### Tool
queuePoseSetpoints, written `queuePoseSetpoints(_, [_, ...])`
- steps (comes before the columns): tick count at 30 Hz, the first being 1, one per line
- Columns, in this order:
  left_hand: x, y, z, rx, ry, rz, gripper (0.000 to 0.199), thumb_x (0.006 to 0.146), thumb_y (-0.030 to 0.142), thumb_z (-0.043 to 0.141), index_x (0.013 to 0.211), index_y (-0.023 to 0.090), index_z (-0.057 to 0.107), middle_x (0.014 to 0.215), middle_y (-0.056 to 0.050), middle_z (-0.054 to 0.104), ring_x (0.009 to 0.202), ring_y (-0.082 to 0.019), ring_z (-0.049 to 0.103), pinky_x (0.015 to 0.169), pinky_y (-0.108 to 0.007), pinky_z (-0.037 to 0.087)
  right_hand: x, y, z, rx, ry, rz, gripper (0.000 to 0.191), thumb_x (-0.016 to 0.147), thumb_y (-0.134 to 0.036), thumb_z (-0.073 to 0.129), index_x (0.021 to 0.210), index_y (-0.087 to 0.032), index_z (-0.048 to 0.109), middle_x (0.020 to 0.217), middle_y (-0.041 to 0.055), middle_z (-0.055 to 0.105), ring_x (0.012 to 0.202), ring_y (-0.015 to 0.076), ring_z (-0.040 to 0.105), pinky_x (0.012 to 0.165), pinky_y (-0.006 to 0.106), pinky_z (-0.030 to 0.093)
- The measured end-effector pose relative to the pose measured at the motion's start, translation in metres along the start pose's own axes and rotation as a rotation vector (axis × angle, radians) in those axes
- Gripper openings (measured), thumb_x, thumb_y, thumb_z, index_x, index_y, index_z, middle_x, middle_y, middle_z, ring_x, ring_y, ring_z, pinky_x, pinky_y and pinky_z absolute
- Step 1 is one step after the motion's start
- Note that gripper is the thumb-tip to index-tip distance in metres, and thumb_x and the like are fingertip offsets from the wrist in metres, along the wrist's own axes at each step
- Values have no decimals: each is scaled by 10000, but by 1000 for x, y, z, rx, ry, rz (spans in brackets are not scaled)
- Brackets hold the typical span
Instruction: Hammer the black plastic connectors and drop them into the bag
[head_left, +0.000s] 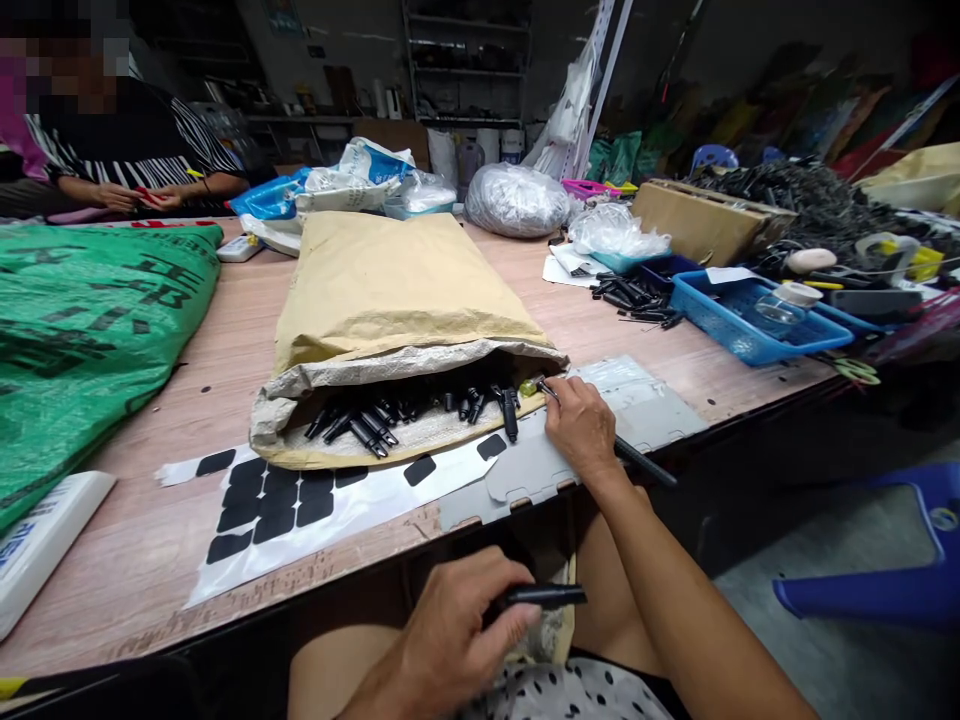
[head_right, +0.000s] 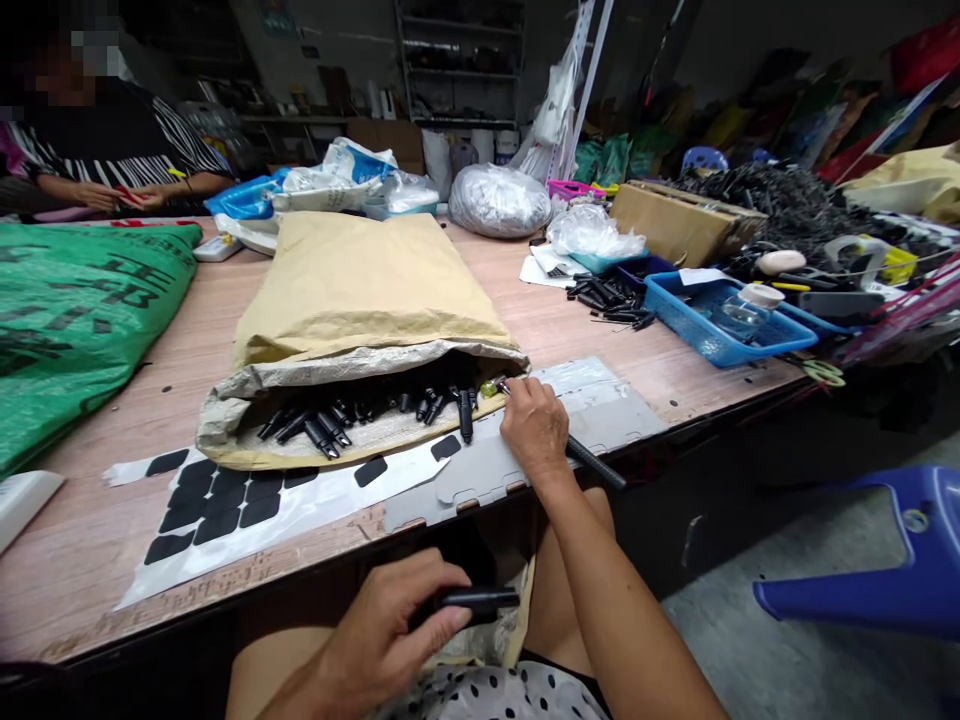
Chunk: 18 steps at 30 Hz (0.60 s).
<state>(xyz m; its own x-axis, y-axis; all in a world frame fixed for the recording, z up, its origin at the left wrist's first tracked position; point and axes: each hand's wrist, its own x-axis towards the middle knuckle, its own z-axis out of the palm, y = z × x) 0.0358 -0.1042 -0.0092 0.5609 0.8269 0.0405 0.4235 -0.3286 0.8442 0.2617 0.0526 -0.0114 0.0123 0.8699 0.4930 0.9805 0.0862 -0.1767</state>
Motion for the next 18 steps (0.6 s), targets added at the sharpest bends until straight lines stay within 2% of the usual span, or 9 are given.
queuePoseSetpoints(3, [-7,-33,44,70,-17,-254,201,963,369,560,1036,267,718,838,-9,707,722,-175,642,637,-272,435,0,0,-1,10,-3,-6,274,936,-200,569,1182,-211,688,1016,72,661,970,244,542,808,343,382])
queuePoseSetpoints(6, [-12,-77,79,158,-42,-545,284,946,358,529,1109,233,724,848,-71,739,814,-269,715,699,-360,509,0,0,-2,20,-10,-6,284,940,-200,561,1195,-212,685,1028,77,664,977,248,543,815,345,385])
queuePoseSetpoints(8, [-17,-96,92,168,-86,-615,315,920,339,543,1159,228,716,908,-115,753,903,-324,735,768,-442,542,0,0,-2,20,-14,-1,286,941,-203,559,1198,-214,684,1032,82,667,978,251,544,815,345,384])
queuePoseSetpoints(10, [-21,-100,96,160,-137,-603,330,862,324,609,1171,269,714,934,-119,755,956,-344,738,821,-486,549,0,0,-2,22,-18,7,287,942,-207,558,1200,-214,683,1034,89,668,981,255,544,815,344,383])
queuePoseSetpoints(12, [-22,-86,90,173,-187,-545,325,795,291,667,1114,321,727,937,-100,750,960,-348,736,818,-491,545,0,-1,-3,29,-24,11,282,942,-210,558,1194,-212,684,1032,93,668,983,257,543,817,343,384])
queuePoseSetpoints(15, [-8,-40,66,160,-198,-372,172,821,290,649,963,339,733,929,-71,736,889,-314,728,728,-441,516,0,-1,-4,38,-26,17,277,944,-213,561,1191,-210,684,1039,92,668,989,257,544,816,340,389])
queuePoseSetpoints(17, [14,-5,43,117,-96,-243,126,911,359,593,914,321,712,842,-48,710,770,-253,694,660,-389,487,0,-1,-3,35,-26,20,280,948,-214,559,1200,-210,681,1047,93,668,994,257,546,814,338,390])
queuePoseSetpoints(18, [28,9,31,112,11,-178,157,948,373,558,929,304,698,820,-37,696,736,-223,670,655,-366,481,0,-2,-3,33,-26,21,280,953,-216,555,1203,-210,680,1051,94,669,995,257,548,814,337,389])
